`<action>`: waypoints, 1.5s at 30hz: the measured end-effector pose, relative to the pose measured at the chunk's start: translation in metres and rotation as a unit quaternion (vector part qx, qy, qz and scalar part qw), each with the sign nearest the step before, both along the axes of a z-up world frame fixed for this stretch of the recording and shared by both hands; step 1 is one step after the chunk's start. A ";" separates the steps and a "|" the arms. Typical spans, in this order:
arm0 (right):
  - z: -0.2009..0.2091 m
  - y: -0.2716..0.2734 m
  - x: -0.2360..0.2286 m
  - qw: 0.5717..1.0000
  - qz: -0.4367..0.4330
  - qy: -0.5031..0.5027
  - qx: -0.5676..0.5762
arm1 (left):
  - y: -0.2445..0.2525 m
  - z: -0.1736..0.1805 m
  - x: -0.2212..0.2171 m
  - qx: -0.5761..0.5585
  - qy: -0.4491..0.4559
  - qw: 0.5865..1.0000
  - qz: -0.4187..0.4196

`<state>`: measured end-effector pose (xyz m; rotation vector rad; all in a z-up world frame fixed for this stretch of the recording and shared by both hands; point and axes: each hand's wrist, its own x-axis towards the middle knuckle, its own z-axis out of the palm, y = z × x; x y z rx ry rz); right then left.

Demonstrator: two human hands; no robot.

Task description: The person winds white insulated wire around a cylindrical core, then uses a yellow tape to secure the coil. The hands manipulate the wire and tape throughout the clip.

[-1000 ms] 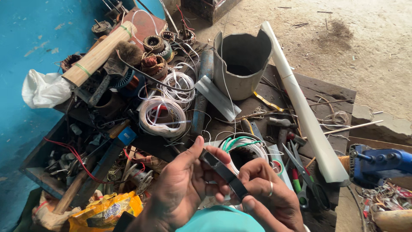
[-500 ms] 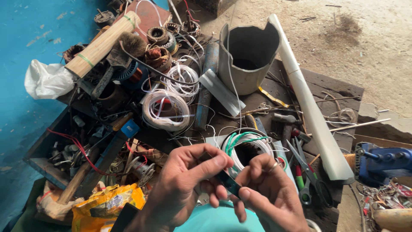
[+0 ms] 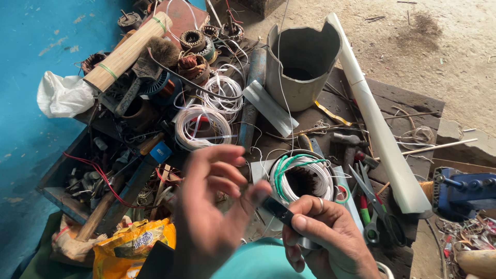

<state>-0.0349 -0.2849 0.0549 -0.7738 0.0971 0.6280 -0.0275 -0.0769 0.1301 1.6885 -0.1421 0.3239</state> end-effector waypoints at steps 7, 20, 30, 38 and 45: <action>0.001 -0.005 -0.009 0.998 0.050 -0.010 0.033 | 0.006 0.019 -0.018 -0.008 0.103 0.995 0.007; 0.001 -0.004 -0.018 0.989 0.012 -0.125 0.078 | -0.006 -0.015 -0.029 -0.011 0.141 0.989 -0.045; -0.006 -0.008 -0.027 0.985 -0.078 -0.152 0.019 | -0.014 0.009 -0.048 0.130 -0.069 0.989 0.031; -0.009 -0.009 -0.027 0.982 -0.109 -0.146 -0.043 | -0.014 0.000 -0.042 0.184 -0.152 0.971 0.015; 0.001 -0.009 -0.024 0.967 -0.082 -0.234 -0.055 | -0.009 0.010 -0.036 0.185 -0.154 0.971 0.003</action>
